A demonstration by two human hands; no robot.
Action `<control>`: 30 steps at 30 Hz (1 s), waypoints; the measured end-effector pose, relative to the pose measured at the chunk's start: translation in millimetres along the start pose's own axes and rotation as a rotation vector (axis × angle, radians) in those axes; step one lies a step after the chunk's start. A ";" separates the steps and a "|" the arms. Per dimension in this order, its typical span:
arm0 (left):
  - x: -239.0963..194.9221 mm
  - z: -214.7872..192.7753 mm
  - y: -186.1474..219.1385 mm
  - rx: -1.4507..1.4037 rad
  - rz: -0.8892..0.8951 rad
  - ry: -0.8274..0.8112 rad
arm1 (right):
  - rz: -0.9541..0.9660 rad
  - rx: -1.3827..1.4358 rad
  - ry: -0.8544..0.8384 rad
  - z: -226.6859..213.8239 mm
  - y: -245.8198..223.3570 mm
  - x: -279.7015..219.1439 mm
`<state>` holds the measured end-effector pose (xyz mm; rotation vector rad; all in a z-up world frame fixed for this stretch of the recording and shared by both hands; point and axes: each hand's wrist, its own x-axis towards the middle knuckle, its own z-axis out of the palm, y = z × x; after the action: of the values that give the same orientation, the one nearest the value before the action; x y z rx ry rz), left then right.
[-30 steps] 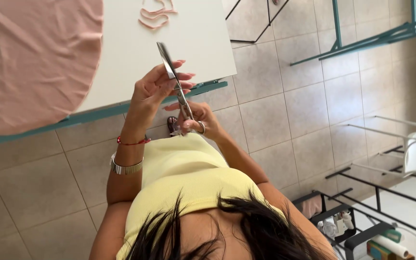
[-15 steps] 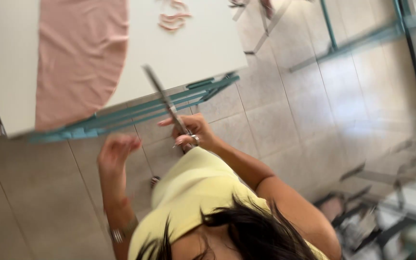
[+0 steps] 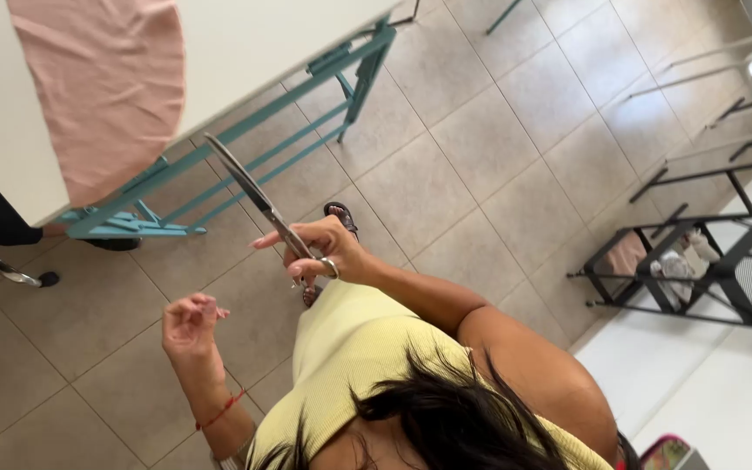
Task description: Cutting a strip of fabric and trimming excess material from an object inside a container using scissors.
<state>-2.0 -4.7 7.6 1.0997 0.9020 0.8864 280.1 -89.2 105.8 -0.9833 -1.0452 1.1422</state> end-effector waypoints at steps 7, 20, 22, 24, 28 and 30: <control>-28.6 8.0 -14.3 -0.109 0.041 -0.052 | -0.118 0.067 0.081 23.9 13.4 -31.7; -58.2 7.1 -21.8 -0.026 -0.041 -0.079 | -0.143 0.074 0.140 22.4 9.0 -55.3; -57.7 6.8 -22.3 -0.028 -0.021 -0.088 | -0.144 0.071 0.143 22.4 7.6 -57.4; -58.3 7.7 -22.0 -0.032 -0.007 -0.104 | -0.145 0.046 0.147 22.5 6.5 -60.0; -58.3 15.5 -20.8 -0.014 -0.004 -0.111 | -0.127 0.011 0.162 20.4 6.0 -61.2; -60.2 16.6 -26.7 -0.040 -0.018 -0.123 | -0.073 0.158 0.231 18.6 12.4 -63.6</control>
<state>-5.5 -71.2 -5.7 1.0974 0.7882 0.8101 252.8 -148.7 89.8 -0.9196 -0.7875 1.0084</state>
